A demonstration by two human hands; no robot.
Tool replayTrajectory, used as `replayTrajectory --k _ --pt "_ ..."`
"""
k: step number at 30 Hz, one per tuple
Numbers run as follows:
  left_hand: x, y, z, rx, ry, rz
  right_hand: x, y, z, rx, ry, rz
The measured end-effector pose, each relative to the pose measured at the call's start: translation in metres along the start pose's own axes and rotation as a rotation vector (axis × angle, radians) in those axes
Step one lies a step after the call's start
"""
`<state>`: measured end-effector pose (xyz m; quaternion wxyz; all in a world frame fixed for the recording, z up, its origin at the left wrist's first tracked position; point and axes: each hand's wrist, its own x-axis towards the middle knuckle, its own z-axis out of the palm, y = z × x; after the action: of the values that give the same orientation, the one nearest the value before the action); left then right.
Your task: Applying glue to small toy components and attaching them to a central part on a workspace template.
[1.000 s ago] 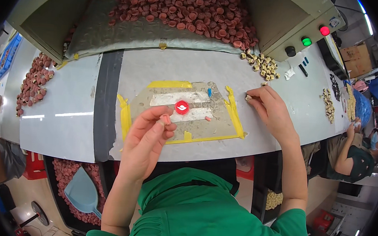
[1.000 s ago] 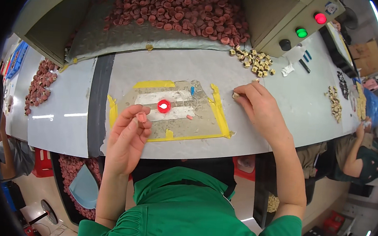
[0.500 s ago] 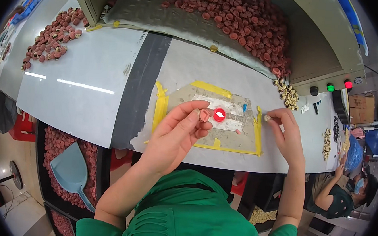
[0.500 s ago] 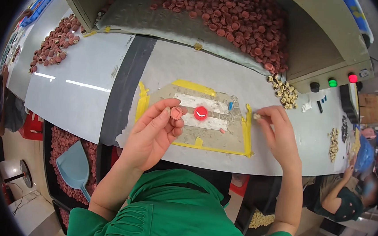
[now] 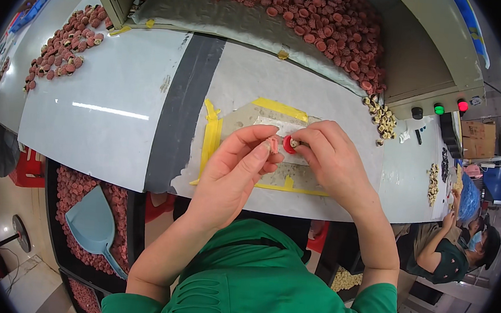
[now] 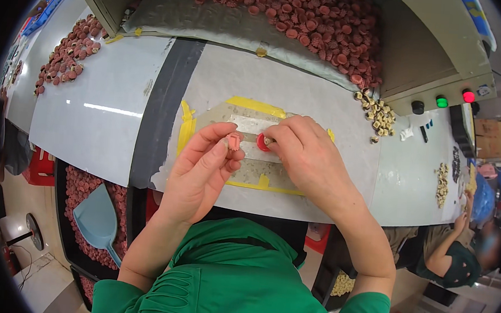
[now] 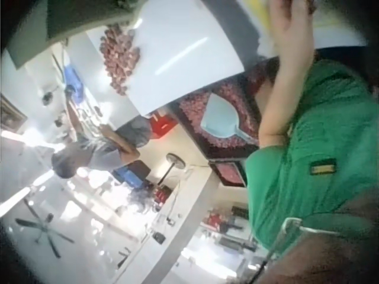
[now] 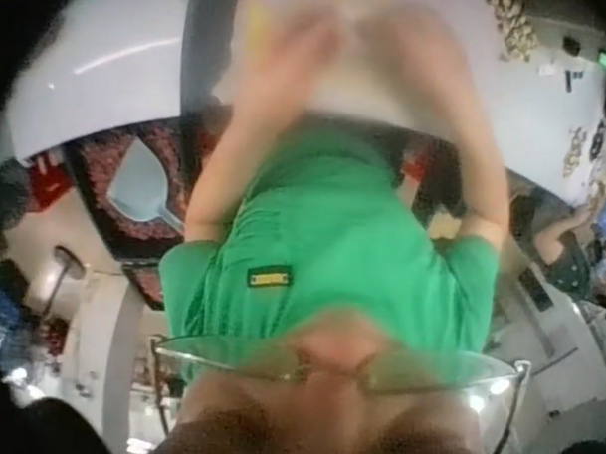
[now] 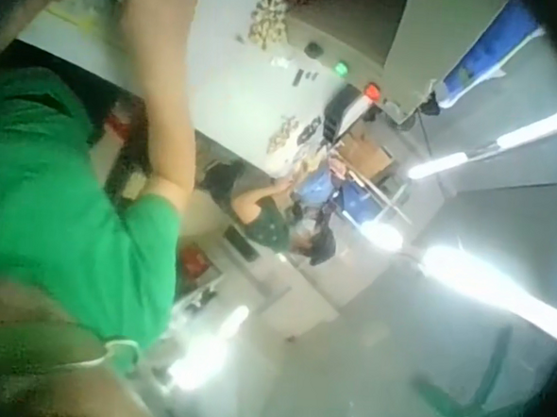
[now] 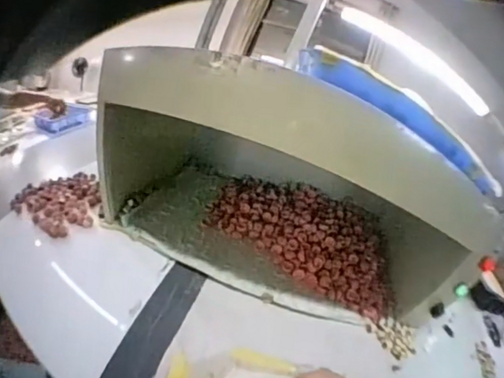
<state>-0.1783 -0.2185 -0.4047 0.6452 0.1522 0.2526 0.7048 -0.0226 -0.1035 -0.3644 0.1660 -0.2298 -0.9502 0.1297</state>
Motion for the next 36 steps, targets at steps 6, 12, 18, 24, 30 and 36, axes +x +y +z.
replayTrajectory --k 6,12,18,24,30,36 --pt "-0.001 -0.002 0.001 0.053 0.019 -0.031 -0.009 0.001 -0.001 0.386 -0.004 0.263" --pt "0.002 -0.003 0.011 0.193 0.015 -0.067 -0.02 -0.017 0.001 0.822 0.168 0.293" --pt "-0.003 -0.012 0.014 0.301 0.016 0.064 -0.015 -0.035 0.005 0.458 0.185 0.164" --pt "-0.006 -0.012 0.015 0.443 -0.035 0.116 -0.028 -0.031 0.008 0.482 0.271 0.125" --pt "-0.008 -0.009 0.02 0.425 -0.097 0.085 -0.026 -0.022 -0.003 0.537 0.152 0.065" --pt "-0.001 0.003 0.034 0.663 -0.178 -0.118 -0.033 -0.018 -0.012 0.45 0.075 -0.027"
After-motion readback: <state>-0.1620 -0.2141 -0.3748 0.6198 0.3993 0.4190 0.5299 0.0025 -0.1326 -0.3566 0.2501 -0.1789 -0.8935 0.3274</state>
